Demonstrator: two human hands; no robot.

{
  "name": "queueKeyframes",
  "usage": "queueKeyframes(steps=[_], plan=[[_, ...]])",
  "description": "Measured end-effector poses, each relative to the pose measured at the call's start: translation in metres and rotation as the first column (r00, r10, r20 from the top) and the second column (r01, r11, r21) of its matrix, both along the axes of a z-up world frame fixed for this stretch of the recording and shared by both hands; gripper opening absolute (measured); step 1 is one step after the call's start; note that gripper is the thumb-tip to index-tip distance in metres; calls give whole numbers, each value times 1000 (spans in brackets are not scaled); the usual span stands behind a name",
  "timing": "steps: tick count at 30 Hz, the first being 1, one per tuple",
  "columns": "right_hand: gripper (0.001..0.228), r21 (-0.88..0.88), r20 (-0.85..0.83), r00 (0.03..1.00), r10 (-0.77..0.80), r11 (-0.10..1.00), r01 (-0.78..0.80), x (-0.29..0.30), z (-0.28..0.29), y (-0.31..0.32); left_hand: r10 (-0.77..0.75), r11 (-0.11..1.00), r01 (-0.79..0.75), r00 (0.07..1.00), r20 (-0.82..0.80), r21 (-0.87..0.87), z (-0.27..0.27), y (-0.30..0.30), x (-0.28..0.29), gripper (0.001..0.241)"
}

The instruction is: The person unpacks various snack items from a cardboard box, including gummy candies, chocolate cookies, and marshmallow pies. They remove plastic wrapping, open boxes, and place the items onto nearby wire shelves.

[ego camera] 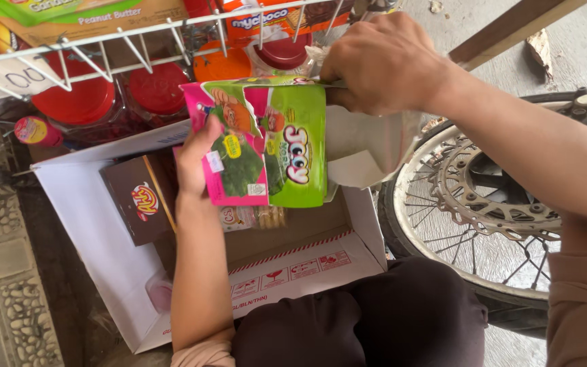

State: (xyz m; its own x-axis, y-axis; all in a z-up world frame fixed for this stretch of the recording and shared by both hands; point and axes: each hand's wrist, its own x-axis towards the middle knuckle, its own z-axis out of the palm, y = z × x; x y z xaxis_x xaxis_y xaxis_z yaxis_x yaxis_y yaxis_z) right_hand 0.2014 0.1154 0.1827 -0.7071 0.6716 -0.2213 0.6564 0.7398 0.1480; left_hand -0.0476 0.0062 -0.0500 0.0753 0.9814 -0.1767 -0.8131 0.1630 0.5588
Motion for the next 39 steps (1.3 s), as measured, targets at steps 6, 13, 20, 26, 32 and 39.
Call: queueKeyframes(steps=[6,13,20,26,32,39], plan=[[14,337,-296,888,352,908,-248,13,0,-17,-46,994,26,982,185,108,18,2,17,41],[16,468,-264,816,514,808,-358,20,17,-28,-33,967,-53,944,328,249,37,5,35,34],[20,574,-300,738,604,732,-367,30,35,-36,167,963,-224,930,326,146,41,6,32,30],[27,794,-172,751,637,541,-277,49,14,-43,353,931,-365,888,294,-13,44,-2,40,42],[28,622,-345,844,411,774,-122,47,24,-55,217,908,-238,971,98,345,51,-11,37,38],[56,-373,-76,984,162,911,-179,47,18,-11,110,905,-31,980,-164,425,59,-23,19,59]])
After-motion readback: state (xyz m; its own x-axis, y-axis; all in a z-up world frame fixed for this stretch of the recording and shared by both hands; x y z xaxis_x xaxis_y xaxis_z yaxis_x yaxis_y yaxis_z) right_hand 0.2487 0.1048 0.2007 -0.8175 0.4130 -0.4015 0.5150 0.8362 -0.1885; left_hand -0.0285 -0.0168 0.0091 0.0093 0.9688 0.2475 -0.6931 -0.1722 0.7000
